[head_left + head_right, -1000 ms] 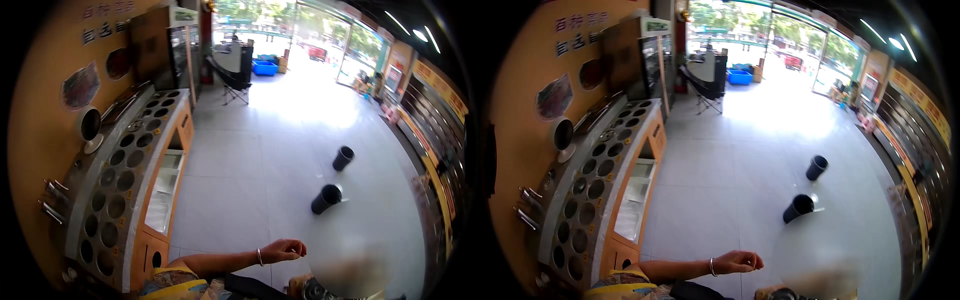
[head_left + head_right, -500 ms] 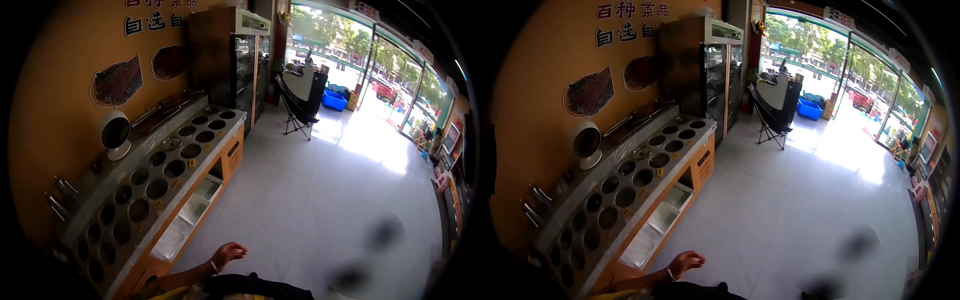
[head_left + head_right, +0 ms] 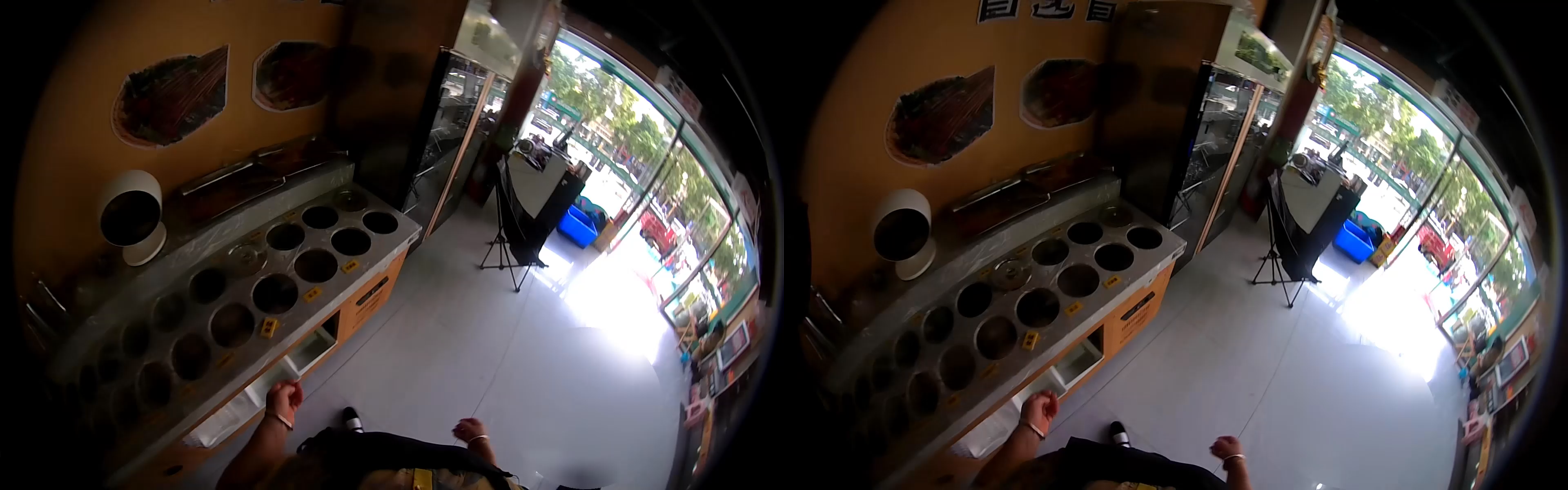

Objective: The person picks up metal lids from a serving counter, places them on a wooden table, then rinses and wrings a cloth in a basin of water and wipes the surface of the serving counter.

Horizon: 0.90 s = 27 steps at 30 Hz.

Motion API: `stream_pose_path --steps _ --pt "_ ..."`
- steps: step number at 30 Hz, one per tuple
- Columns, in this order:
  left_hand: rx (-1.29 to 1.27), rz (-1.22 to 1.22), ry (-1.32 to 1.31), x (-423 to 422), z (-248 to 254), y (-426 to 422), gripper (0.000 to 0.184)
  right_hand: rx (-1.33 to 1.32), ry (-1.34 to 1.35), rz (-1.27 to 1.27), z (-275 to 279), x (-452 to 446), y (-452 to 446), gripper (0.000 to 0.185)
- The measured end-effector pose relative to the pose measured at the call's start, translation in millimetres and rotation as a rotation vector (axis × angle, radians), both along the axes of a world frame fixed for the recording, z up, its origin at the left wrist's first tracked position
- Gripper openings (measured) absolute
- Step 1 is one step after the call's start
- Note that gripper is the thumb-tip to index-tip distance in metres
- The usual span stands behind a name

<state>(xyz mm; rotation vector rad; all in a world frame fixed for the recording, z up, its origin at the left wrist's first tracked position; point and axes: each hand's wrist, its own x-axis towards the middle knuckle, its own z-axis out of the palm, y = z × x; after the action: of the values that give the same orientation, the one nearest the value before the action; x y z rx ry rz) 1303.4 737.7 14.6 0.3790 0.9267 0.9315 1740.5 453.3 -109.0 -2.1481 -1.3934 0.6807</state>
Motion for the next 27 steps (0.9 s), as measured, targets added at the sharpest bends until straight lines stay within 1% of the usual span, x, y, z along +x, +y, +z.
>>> stream_pose_path --steps 1,2,3,4,5,6,7,9,11,12,13,14,15,17,19,21,22,23,25,26,27 --pt "-0.027 0.021 -0.072 31 5 34 0.016 0.116 0.592 -0.316 7 -4 18 0.014" --pt "0.015 0.011 -0.086 60 10 62 0.014 0.095 0.587 -0.304 18 5 37 0.014" --pt "0.043 -0.024 -0.082 88 38 84 0.014 -0.019 0.754 -0.495 41 8 66 0.018" --pt "0.078 -0.035 -0.094 114 49 107 0.017 -0.137 0.922 -0.686 56 13 96 0.021" --pt "0.077 -0.094 -0.134 133 47 132 0.021 -0.165 0.818 -0.685 59 24 118 0.019" --pt "0.096 -0.176 -0.097 150 46 156 0.021 -0.18 0.782 -0.686 57 38 142 0.018" --pt "0.066 -0.19 -0.039 168 56 177 0.02 -0.188 0.74 -0.683 53 57 168 0.017" --pt "0.106 -0.2 0.008 198 59 222 0.02 -0.273 0.367 -0.354 34 105 235 0.014" --pt "0.094 -0.194 -0.022 223 56 269 0.021 -0.175 0.502 -0.355 14 147 322 0.015" --pt "0.064 -0.174 -0.039 233 49 290 0.022 -0.045 0.478 -0.377 44 144 372 0.015" --pt "0.069 -0.141 -0.034 244 55 308 0.022 -0.123 0.142 -0.137 48 165 430 0.017" --pt "0.051 -0.113 -0.039 254 57 327 0.022 -0.099 0.118 -0.154 88 155 487 0.017" --pt "0.036 -0.081 -0.047 265 56 347 0.022 0.139 -0.024 0.008 76 167 546 0.016" --pt "-0.017 0.037 -0.076 285 36 388 0.023 0.206 0.039 0.122 94 166 654 0.019" --pt "-0.137 0.13 -0.074 307 32 423 0.023 0.188 -0.167 0.383 122 158 749 0.021" --pt "-0.207 0.19 0.038 332 25 454 0.022 0.46 -0.358 0.52 91 151 830 0.015" --pt "-0.205 0.212 0.072 343 18 471 0.022 0.503 -0.244 0.557 80 151 864 0.02" --pt "-0.22 0.227 0.142 353 16 488 0.022 0.346 -0.163 0.508 77 147 892 0.023" --pt "-0.217 0.226 0.163 367 -3 518 0.024 0.263 -0.242 0.559 64 139 935 0.024" --pt "-0.239 0.254 0.158 374 -10 529 0.024 0.248 -0.237 0.592 52 137 953 0.024" --pt "-0.246 0.267 0.228 381 -17 540 0.024 0.136 -0.32 0.649 41 137 969 0.026"
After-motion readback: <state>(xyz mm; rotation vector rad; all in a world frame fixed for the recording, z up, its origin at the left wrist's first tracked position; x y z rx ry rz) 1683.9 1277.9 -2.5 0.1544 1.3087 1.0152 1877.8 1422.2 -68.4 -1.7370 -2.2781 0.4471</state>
